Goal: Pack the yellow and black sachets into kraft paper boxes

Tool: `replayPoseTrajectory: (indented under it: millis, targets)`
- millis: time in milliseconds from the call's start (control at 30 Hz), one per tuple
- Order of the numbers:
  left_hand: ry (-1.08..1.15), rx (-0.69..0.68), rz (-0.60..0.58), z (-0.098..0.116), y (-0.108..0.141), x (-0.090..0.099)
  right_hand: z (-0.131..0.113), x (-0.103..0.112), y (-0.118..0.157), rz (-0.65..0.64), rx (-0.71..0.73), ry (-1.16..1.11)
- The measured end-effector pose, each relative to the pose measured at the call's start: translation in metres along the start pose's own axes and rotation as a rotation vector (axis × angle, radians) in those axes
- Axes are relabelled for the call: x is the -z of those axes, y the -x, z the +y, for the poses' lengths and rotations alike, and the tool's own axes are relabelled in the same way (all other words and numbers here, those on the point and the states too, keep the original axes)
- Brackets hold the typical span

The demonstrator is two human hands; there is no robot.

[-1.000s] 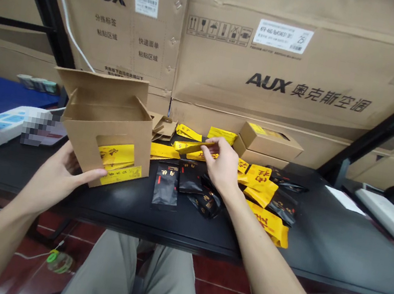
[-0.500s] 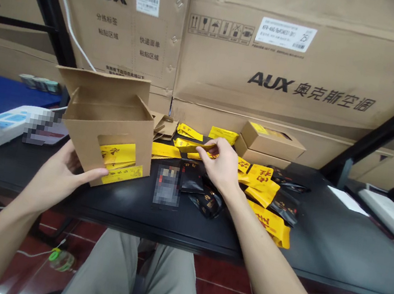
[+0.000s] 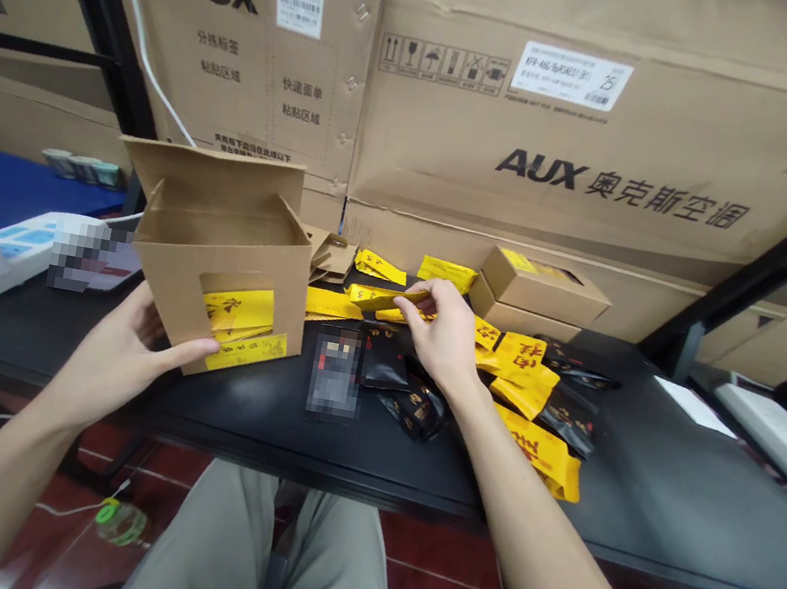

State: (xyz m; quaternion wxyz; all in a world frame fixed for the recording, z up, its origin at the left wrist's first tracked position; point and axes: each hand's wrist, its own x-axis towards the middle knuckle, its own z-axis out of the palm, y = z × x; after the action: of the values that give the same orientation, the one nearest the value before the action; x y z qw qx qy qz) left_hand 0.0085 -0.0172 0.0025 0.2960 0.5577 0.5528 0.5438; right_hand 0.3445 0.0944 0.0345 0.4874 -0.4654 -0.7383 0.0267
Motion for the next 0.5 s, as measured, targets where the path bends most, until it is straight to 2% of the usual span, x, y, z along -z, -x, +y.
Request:
replayPoseTrajectory:
  millis: [100,200,267,333,500]
  targets:
    - [-0.005,-0.012,0.0,0.0,0.0,0.0,-0.003,0.006,0.0,0.012,0.052,-0.055]
    - [-0.019,-0.025,0.01,0.0,0.0,0.0,-0.017,0.014,0.001,0.118,0.079,-0.109]
    - [-0.021,-0.03,0.009,-0.001,0.0,0.0,-0.033,0.019,0.003,0.204,0.133,-0.163]
    - [-0.013,-0.025,0.0,-0.001,0.0,0.0,-0.053,0.026,0.002,0.256,0.25,-0.206]
    - [-0.025,-0.031,0.008,-0.001,0.0,0.0,-0.101,0.043,-0.012,0.3,0.497,-0.207]
